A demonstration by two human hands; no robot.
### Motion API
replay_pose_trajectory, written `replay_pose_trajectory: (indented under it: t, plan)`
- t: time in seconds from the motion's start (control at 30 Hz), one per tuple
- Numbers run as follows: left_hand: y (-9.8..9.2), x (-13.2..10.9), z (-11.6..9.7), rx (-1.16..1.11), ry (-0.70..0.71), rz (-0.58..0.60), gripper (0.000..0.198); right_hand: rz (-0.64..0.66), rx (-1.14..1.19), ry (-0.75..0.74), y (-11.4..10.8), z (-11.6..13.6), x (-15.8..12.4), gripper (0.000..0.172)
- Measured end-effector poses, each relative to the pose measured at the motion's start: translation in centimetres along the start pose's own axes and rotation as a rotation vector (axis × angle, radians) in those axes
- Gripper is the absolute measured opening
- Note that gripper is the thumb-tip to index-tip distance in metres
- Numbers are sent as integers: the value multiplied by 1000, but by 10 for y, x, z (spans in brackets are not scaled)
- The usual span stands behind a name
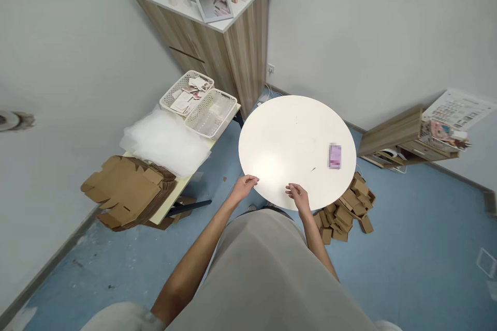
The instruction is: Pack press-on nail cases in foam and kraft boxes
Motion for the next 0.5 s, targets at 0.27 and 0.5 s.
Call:
replay_pose_trajectory:
  t: [0.27, 0.5]
  plan:
    - [-20, 8, -16, -143, 0, -236, 60, 209, -46, 13, 40, 22, 36, 57]
    - [-88, 44, -10, -97, 15, -450, 60, 209, -43, 109, 68, 25, 47, 59]
Point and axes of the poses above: each hand's wrist, its own x-axis towards the middle knuckle, its own y-axis out of the palm, z = x × y, the point moved 2 cm from there along x, towards the middle knuckle, and after that the axes turned 3 degrees about -x, right-handed, at the moved point
